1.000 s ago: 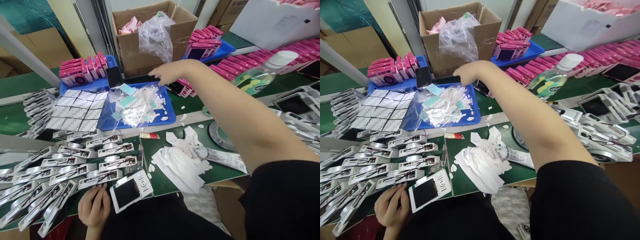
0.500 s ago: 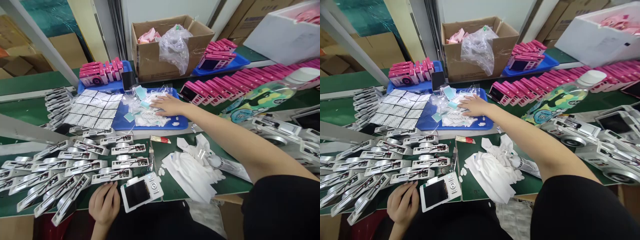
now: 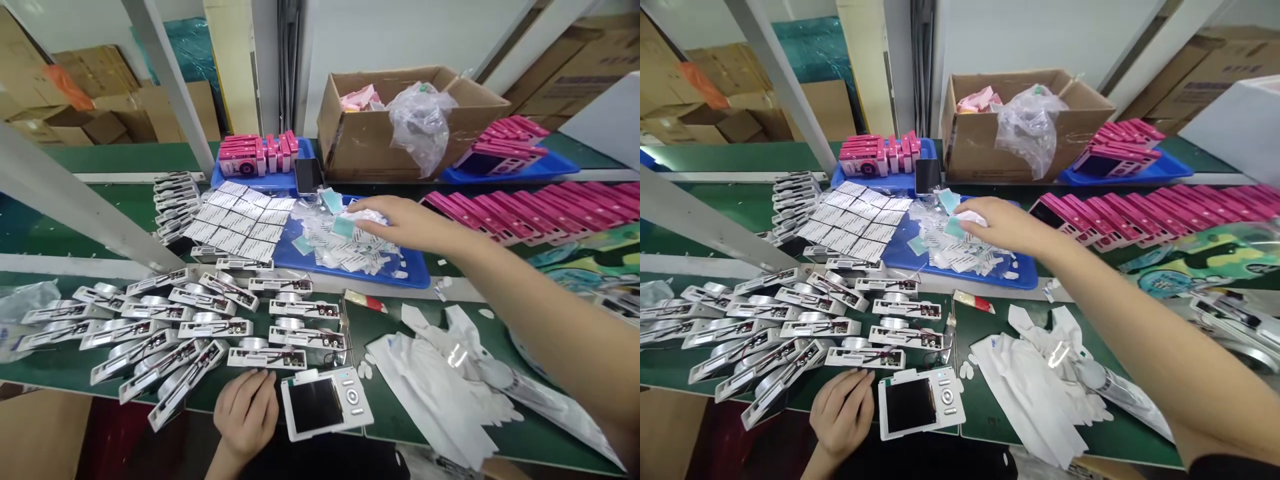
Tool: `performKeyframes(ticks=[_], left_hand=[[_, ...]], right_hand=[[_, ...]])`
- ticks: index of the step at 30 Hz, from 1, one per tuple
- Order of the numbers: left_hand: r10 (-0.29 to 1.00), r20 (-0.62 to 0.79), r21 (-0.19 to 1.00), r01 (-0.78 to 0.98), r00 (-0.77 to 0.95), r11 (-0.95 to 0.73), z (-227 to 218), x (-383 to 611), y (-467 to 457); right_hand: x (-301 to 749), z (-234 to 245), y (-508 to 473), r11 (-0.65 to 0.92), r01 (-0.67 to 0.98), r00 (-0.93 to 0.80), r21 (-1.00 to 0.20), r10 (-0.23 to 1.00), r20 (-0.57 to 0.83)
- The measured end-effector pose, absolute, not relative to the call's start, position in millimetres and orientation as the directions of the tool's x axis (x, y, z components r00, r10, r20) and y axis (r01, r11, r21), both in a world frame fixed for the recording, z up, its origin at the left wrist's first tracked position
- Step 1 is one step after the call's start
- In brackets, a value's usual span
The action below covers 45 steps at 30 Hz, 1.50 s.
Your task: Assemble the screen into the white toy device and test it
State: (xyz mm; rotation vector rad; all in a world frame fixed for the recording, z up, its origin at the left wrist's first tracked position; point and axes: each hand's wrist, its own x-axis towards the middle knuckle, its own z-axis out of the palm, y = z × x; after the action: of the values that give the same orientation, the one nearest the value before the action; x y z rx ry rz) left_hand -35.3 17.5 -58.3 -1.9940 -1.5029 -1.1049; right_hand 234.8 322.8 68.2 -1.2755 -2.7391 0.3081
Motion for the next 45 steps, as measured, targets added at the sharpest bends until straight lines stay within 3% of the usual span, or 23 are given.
performKeyframes(ticks=[9,12,17,20,25,30,36,45], left_hand=[[0.660,0.734,0.289,0.807,0.159,-0.516,16,-62,14],[0.733,0.670,0.370,0.806,0.113,-0.462,50,-77,33],[0.825,0.550,0.367,0.848,0.133,-0.382,81,-105,72],[0.928,0.349,0.401,0.874,0.132,-0.275,85,-116,100],[0.975,0.216,0.387,0.912,0.055,-0.137,78,-105,167],[0.998,0.065,0.354,0.935,0.006,-0.028,70,-84,211],[0.995,-0.015,0.389,0.916,-0.095,0.093,62,-86,218],[0.988,-0.148,0.635,0.761,-0.053,0.136,62,-109,222]], right_hand=[[107,43,277,0.827,0.528,-0.835,-0.192,0.547,0.057],[104,35,279,0.836,0.527,-0.839,-0.156,0.541,0.063],[102,28,284,0.810,0.580,-0.801,-0.090,0.587,0.116],[99,31,283,0.763,0.644,-0.741,-0.052,0.639,0.207],[90,38,281,0.672,0.741,-0.614,-0.012,0.684,0.393],[88,32,286,0.672,0.740,-0.589,-0.001,0.649,0.482],[97,14,284,0.746,0.665,-0.661,0.039,0.564,0.494],[90,1,273,0.782,0.622,-0.726,0.039,0.556,0.405]])
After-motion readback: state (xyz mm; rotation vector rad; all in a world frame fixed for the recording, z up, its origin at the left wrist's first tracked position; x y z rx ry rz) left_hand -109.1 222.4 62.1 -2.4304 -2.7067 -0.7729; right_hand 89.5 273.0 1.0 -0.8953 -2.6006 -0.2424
